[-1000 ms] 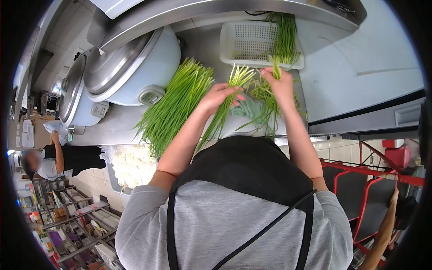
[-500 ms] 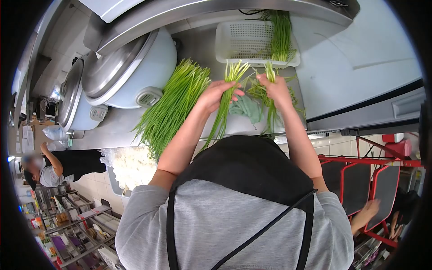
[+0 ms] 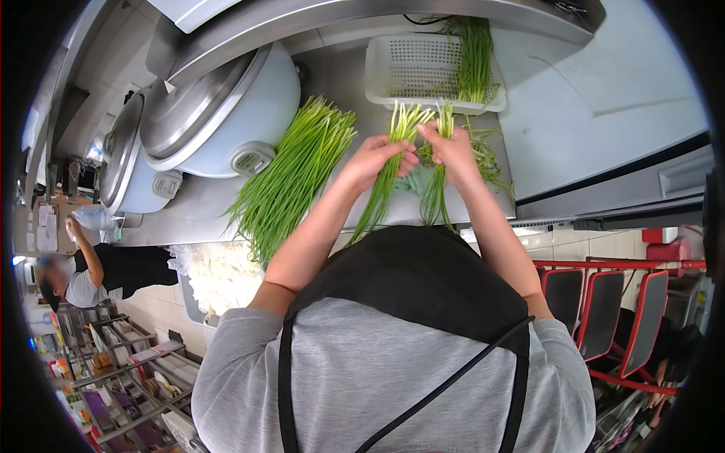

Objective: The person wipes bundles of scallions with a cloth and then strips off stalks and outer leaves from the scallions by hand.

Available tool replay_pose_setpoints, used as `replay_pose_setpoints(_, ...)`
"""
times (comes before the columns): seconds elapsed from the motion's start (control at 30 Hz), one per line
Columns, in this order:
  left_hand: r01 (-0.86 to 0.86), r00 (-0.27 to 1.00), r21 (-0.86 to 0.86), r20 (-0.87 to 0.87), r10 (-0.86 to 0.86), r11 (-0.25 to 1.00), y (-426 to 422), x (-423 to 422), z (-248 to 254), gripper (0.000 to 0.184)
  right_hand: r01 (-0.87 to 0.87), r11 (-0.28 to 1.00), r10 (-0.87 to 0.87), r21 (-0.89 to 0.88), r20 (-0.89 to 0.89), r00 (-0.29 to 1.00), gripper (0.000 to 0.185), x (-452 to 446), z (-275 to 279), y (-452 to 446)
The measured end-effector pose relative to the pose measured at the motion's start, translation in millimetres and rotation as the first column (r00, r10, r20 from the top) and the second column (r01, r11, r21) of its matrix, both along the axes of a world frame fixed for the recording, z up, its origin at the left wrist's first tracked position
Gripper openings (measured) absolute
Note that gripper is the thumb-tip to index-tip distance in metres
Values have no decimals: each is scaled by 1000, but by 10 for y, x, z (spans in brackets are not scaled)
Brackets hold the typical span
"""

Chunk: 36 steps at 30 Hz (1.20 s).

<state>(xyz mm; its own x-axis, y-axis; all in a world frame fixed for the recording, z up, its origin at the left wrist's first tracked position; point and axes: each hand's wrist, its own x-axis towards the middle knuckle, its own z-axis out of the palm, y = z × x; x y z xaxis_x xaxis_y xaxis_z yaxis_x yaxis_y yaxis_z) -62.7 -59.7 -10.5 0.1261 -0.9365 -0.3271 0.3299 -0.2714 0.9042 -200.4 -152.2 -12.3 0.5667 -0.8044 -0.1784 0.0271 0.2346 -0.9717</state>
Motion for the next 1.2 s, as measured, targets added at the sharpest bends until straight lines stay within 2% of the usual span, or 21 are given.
replay_pose_setpoints(0.07, 26, 999, -21, 49, -25, 999, -8, -26, -7, 24, 19, 1000, -20, 17, 35, 999, 15, 10, 7, 27)
replay_pose_setpoints(0.13, -56, 989, -60, 130, 63, 997, -11, -47, -9, 22, 28, 999, -30, 30, 65, 997, 12, 7, -19, 17)
replay_pose_setpoints(0.23, -101, 994, -43, 30, 102, 994, 10, 1, 16, 21, 19, 999, -21, 36, 55, 998, 14, -22, 19, 19)
replay_pose_setpoints(0.33, -120, 993, -3, 24, 120, 993, 26, 4, 55, 23, 8, 1000, -8, 14, 34, 999, 17, -38, 25, 13)
replay_pose_setpoints(0.4, -111, 994, 18, -3, 111, 994, 28, 12, 63, 24, 69, 994, -82, 79, 174, 981, 23, -33, 31, 13)
replay_pose_setpoints(0.53, -96, 995, 16, -30, 96, 995, 23, 59, 16, 28, 58, 992, -90, 111, 302, 949, 23, -293, 242, -179)
replay_pose_setpoints(0.57, -96, 995, 17, -31, 97, 995, 30, 63, 16, 28, 58, 992, -89, 112, 300, 950, 23, -327, 295, -199)
replay_pose_setpoints(0.6, -98, 995, 14, -29, 99, 995, 33, 65, 17, 28, 71, 997, -78, 38, 225, 971, 22, -356, 344, -213)
replay_pose_setpoints(0.63, -99, 995, 11, -27, 99, 995, 33, 60, 18, 28, 80, 996, -74, -36, 147, 986, 21, -375, 367, -218)
replay_pose_setpoints(0.67, -95, 995, 12, -27, 95, 995, 32, 41, 15, 28, 64, 997, -64, -48, -3, 998, 19, -334, 353, -185)
replay_pose_setpoints(0.7, -69, 997, 2, -21, 69, 998, 29, 14, 11, 28, 68, 997, -68, -48, -2, 998, 19, -262, 324, -114)
replay_pose_setpoints(0.77, -42, 999, -9, -12, 42, 999, 18, -44, 27, 28, -76, 971, 42, -227, -154, 987, 21, -117, 229, 25)
replay_pose_setpoints(0.87, -21, 1000, -26, -20, 21, 999, 16, -85, 72, 28, -72, 970, 54, -232, -83, 995, 20, -31, 26, 46)
replay_pose_setpoints(1.0, -72, 996, -26, -63, 70, 997, 31, -40, 61, 28, -45, 976, 25, -213, -94, 995, 19, -81, 124, 28)
replay_pose_setpoints(1.07, -82, 995, -30, -66, 80, 996, 41, -26, 64, 28, -89, 994, 82, -61, -114, 990, 19, -102, 129, -10)
replay_pose_setpoints(1.2, -43, 998, -15, -36, 43, 999, 57, -16, 47, 27, -57, 998, 56, -37, -39, 998, 20, -76, 107, 25)
